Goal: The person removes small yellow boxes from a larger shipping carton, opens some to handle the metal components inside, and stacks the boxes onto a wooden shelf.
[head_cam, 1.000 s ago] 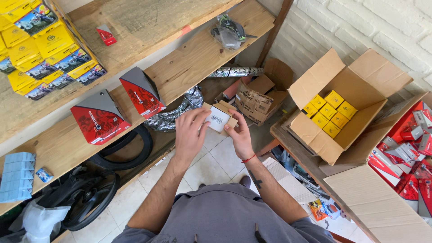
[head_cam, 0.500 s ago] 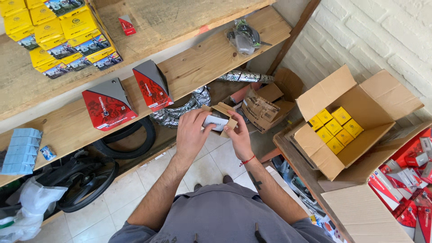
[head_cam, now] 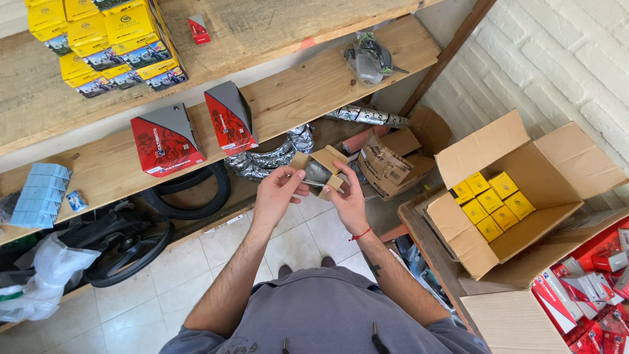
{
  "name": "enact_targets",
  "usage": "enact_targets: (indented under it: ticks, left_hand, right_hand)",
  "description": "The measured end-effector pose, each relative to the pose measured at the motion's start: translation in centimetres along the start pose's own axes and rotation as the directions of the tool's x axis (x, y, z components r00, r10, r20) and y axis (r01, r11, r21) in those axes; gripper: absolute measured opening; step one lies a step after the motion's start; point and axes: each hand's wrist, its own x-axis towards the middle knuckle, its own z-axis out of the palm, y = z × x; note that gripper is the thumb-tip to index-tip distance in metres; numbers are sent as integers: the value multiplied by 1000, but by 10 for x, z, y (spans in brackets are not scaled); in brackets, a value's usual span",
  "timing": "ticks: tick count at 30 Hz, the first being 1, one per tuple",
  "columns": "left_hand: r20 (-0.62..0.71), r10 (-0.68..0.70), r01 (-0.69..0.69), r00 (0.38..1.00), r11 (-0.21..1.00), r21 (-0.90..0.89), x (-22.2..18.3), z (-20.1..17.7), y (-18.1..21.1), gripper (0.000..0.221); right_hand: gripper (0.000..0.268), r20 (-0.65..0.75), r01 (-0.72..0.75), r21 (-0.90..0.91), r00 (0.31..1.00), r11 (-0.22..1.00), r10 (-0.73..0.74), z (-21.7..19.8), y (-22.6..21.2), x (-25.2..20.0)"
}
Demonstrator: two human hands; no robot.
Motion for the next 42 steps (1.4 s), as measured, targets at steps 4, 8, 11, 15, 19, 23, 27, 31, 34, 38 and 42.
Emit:
enact_targets:
  ticks: [4,8,11,15,19,23,27,31,34,38,42]
  left_hand:
    - [-6,-8,7,1000,997,-71,-5,-7,-5,6]
    - [38,114,-112,993,992,-54,-5,-12,-19,10]
    - [11,282,-279,959,956,-94,1,-11,-28,22]
    - [-20,266,-266,964,948,-175,3,-7,-27,43]
    - [-40,212,-215,977,942,-257,7,-6,-34,32]
    - [-43,204,-208,978,935,-286,11,-10,-37,30]
    - [-52,182,-189,982,933,-305,12,-10,-35,30]
    - [-57,143,-154,988,937,-313,16,-13,-41,32]
    - [-55,140,-151,989,928,-341,20,-15,-46,32]
    - [-62,134,-147,989,929,-340,22,-16,-48,31]
    - [-56,137,-148,989,934,-326,22,-19,-47,32]
  right_hand:
    - [67,-25,-23,52,999,998,25,-16,13,8]
    - [63,-51,-56,75,997,996,60,-31,26,11]
    - [61,-65,-61,91,996,994,67,-28,25,12]
    - [61,-47,-162,114,985,980,168,-17,26,5]
    - [59,-20,-237,121,970,964,241,-9,29,2]
    - [60,-6,-241,115,970,964,243,-2,23,3]
    - [60,32,-271,128,963,954,269,-8,36,10]
    - [61,87,-284,163,958,945,273,-1,17,13]
    - [61,106,-280,168,958,945,265,-7,29,17]
    - [62,126,-273,159,959,949,255,-9,39,25]
    - [64,150,-253,130,961,959,234,-5,36,27]
